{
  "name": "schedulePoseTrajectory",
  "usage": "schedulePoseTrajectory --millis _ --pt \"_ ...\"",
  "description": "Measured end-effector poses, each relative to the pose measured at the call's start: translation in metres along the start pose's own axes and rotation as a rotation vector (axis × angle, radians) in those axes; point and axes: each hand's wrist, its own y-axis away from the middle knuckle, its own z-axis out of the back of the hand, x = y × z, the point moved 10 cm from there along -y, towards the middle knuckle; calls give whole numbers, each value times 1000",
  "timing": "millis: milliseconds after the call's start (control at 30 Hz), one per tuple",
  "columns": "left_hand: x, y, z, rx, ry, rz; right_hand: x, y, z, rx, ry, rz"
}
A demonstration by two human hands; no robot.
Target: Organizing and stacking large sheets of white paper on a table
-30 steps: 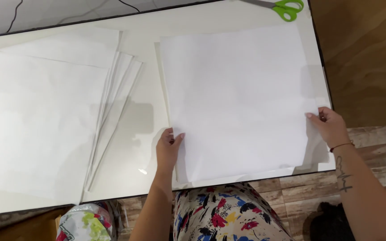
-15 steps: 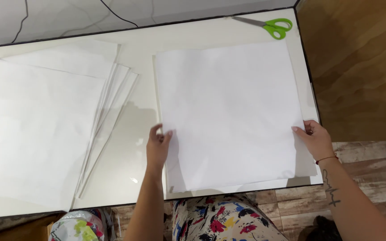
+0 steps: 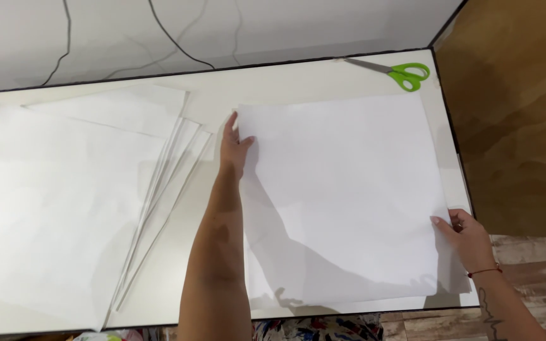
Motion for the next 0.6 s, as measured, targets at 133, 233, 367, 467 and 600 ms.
schedulePoseTrajectory --millis 133,233,367,467,600 --pt "-27 15 -2 -39 -86 101 -7 -8 -2 13 30 35" --pt "-22 13 1 -62 -129 110 -12 -8 -1 -3 100 -8" --pt "-19 9 3 -95 -223 -94 -8 -5 2 -34 89 -34" --pt "-4 26 -9 -167 -812 -477 2 5 6 -21 44 -63" --pt "4 92 -50 -146 -1330 -737 -4 10 9 -33 36 -94"
